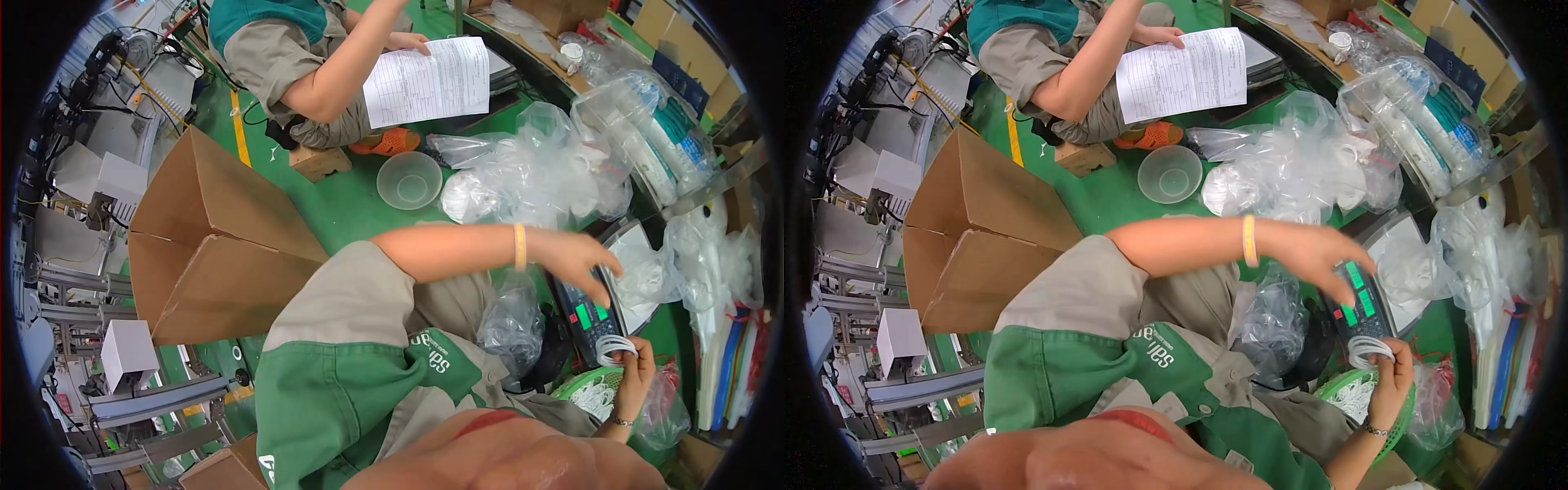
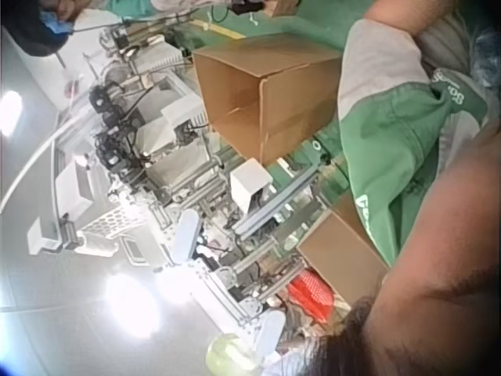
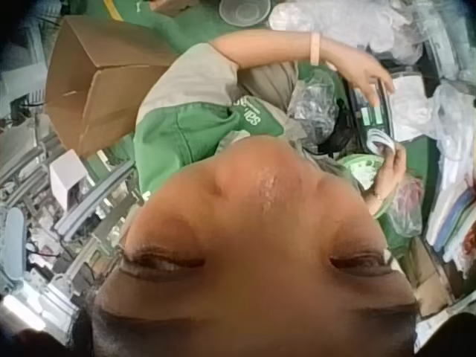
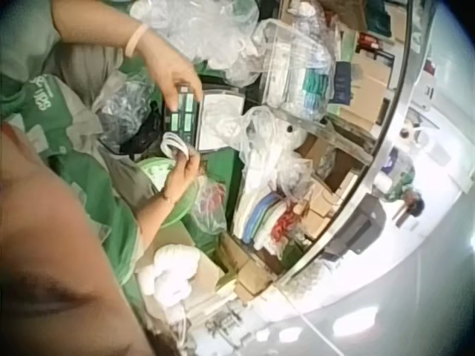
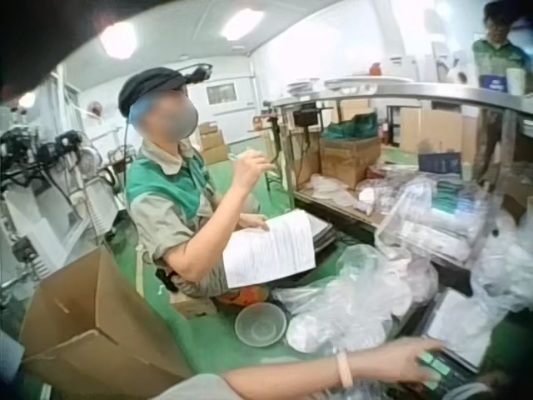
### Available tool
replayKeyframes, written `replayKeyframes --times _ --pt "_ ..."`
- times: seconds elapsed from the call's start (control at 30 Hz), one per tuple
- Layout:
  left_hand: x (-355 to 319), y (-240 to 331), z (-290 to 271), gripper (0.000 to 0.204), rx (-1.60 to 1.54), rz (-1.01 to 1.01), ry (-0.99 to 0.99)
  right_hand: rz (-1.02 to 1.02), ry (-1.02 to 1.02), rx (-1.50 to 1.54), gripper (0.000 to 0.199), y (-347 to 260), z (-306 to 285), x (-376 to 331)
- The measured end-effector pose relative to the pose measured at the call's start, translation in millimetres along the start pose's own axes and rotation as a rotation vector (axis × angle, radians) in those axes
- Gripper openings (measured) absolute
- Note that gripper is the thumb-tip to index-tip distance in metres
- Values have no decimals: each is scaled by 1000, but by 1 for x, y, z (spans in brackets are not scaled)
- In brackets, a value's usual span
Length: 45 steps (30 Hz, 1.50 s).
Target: Weighing batches of white plastic rings on a scale and packing them into plastic bags.
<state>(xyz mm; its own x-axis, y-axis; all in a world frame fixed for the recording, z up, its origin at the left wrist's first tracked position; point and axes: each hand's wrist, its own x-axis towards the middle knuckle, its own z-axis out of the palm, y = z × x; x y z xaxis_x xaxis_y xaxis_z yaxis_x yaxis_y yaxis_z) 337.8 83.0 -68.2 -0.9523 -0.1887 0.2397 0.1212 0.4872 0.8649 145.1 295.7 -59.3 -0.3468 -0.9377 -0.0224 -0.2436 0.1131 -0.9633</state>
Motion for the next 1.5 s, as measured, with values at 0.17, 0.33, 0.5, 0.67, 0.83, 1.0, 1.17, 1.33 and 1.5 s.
replayKeyframes --times 0.17,0.33,0.5,0.67,0.83,1.0,1.17,1.33,1.5 --pt "8 -12 59 62 -177 -50 -150 42 -80 -132 15 -2 17 -4" --pt "6 -21 71 31 -572 -309 -341 57 -58 -166 15 3 19 -5" --pt "4 -23 89 23 -749 -261 -321 40 -53 -211 14 3 22 -5" --pt "1 -17 89 21 -850 -215 -322 24 -91 -245 12 4 26 -2" --pt "0 -6 77 21 -916 -200 -254 -88 -90 -437 9 6 14 -1" --pt "4 -6 71 22 -752 -256 -175 277 -151 -30 10 -12 15 -11" --pt "6 -9 71 21 -643 -301 -106 221 -170 192 12 -11 13 -16" --pt "5 -7 71 19 -635 -277 -70 246 -162 184 12 -12 12 -16" --pt "4 8 63 23 -871 -262 -230 208 -133 126 13 -9 11 -16"
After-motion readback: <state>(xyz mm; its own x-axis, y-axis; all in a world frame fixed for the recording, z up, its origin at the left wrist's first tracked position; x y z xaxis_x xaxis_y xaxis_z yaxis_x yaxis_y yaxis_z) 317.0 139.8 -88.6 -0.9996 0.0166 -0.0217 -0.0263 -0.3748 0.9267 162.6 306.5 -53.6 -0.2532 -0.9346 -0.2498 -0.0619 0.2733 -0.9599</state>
